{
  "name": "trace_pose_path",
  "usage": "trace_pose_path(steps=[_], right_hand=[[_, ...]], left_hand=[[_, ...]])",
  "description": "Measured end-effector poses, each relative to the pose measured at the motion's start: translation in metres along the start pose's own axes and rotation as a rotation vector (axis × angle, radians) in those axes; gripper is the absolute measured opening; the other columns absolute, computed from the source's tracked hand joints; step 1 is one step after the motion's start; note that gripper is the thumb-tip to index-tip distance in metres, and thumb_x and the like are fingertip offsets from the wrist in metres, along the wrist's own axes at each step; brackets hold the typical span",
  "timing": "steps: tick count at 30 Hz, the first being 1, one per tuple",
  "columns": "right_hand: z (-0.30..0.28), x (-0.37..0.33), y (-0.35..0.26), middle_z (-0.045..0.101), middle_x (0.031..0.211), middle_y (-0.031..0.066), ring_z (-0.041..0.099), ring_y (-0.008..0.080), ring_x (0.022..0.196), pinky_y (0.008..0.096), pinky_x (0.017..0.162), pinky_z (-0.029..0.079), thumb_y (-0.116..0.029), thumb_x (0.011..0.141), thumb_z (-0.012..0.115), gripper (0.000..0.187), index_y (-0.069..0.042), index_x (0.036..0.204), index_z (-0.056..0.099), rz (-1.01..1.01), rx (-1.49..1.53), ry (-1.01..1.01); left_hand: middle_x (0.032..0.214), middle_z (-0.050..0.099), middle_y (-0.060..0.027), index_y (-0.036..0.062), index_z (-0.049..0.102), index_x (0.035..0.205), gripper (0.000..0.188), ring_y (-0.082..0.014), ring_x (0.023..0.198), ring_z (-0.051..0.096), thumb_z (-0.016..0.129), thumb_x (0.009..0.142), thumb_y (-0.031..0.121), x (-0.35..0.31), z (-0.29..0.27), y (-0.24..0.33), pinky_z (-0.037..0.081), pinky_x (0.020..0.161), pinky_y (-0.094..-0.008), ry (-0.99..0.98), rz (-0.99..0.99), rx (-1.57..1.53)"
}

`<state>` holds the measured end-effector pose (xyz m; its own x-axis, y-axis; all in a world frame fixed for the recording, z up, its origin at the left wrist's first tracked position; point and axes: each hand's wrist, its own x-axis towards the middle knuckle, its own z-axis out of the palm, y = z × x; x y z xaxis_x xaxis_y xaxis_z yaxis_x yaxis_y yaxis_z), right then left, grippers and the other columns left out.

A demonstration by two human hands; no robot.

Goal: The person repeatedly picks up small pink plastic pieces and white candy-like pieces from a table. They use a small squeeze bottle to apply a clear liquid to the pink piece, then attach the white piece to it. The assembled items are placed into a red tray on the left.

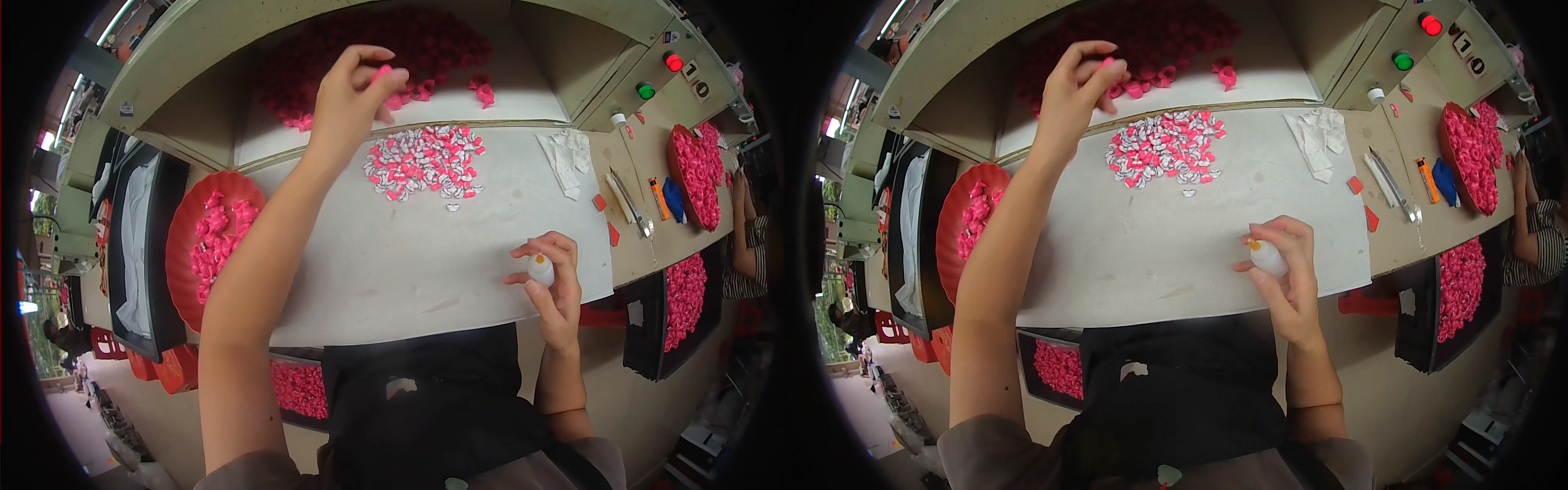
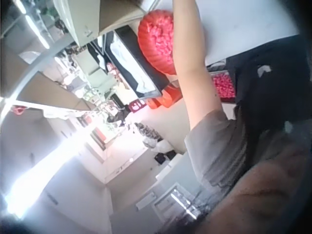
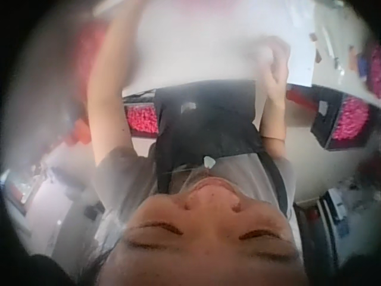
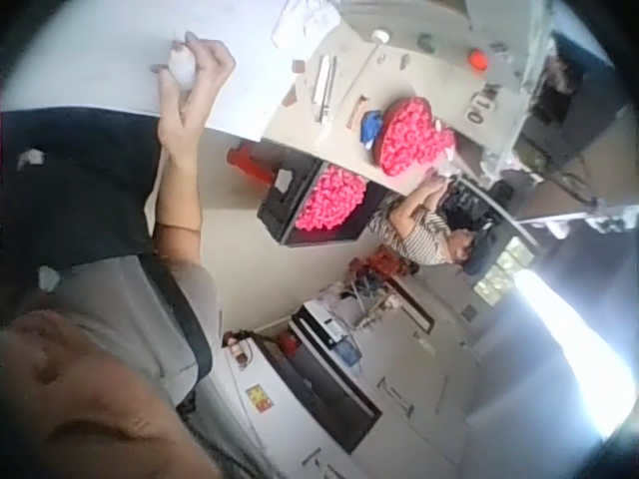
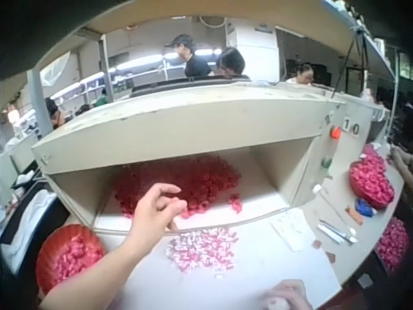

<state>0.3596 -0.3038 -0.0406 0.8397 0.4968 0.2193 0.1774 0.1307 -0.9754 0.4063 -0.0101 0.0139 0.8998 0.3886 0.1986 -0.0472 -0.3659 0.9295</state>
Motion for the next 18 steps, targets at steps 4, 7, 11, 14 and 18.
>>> trace_pose_path(steps=[4,7,11,14,18], right_hand=[[0.018,-0.005,-0.011,0.04,0.107,0.0117,0.053,0.02,0.078,0.027,0.049,0.05,-0.006,0.074,0.054,0.03,0.002,0.101,0.044,-0.021,0.046,0.151],[0.021,-0.008,-0.013,0.041,0.102,0.0109,0.052,0.0163,0.075,0.0231,0.045,0.046,-0.005,0.072,0.058,0.033,0.0,0.102,0.044,-0.136,0.262,0.13],[0.033,-0.009,-0.021,0.044,0.087,0.0089,0.045,0.0107,0.064,0.0196,0.047,0.042,-0.017,0.07,0.071,0.038,-0.004,0.095,0.045,-0.236,0.345,0.185],[0.04,-0.012,-0.022,0.044,0.082,0.0072,0.042,0.0098,0.061,0.0189,0.05,0.04,-0.023,0.069,0.074,0.04,-0.005,0.091,0.045,-0.378,0.243,0.126],[0.045,-0.025,-0.026,0.046,0.082,0.0057,0.044,0.0092,0.061,0.0191,0.051,0.041,-0.028,0.064,0.079,0.044,-0.007,0.086,0.047,-0.532,-0.016,0.013]], left_hand=[[0.093,0.061,-0.0099,-0.0004,0.049,0.118,0.037,-0.0149,0.069,0.061,0.054,0.087,0.018,-0.117,-0.007,0.017,0.048,0.065,-0.0268,-0.201,-0.38,-0.618],[0.1,0.06,-0.0111,-0.002,0.047,0.12,0.036,-0.0186,0.077,0.062,0.052,0.087,0.013,-0.177,0.002,0.013,0.048,0.075,-0.0285,-0.21,-0.366,-0.684],[0.103,0.059,-0.0116,0.0003,0.052,0.116,0.035,-0.0173,0.088,0.06,0.059,0.081,0.003,-0.215,0.013,0.012,0.046,0.082,-0.0288,-0.122,-0.368,-0.715],[0.103,0.059,-0.01,0.001,0.057,0.109,0.035,-0.015,0.094,0.057,0.065,0.076,0.002,-0.231,0.024,0.004,0.045,0.082,-0.0275,-0.078,-0.312,-0.654],[0.099,0.059,-0.0097,0.0008,0.059,0.106,0.033,-0.0151,0.091,0.055,0.066,0.074,0.002,-0.233,0.026,-0.004,0.043,0.081,-0.0267,-0.069,-0.117,-0.533]])
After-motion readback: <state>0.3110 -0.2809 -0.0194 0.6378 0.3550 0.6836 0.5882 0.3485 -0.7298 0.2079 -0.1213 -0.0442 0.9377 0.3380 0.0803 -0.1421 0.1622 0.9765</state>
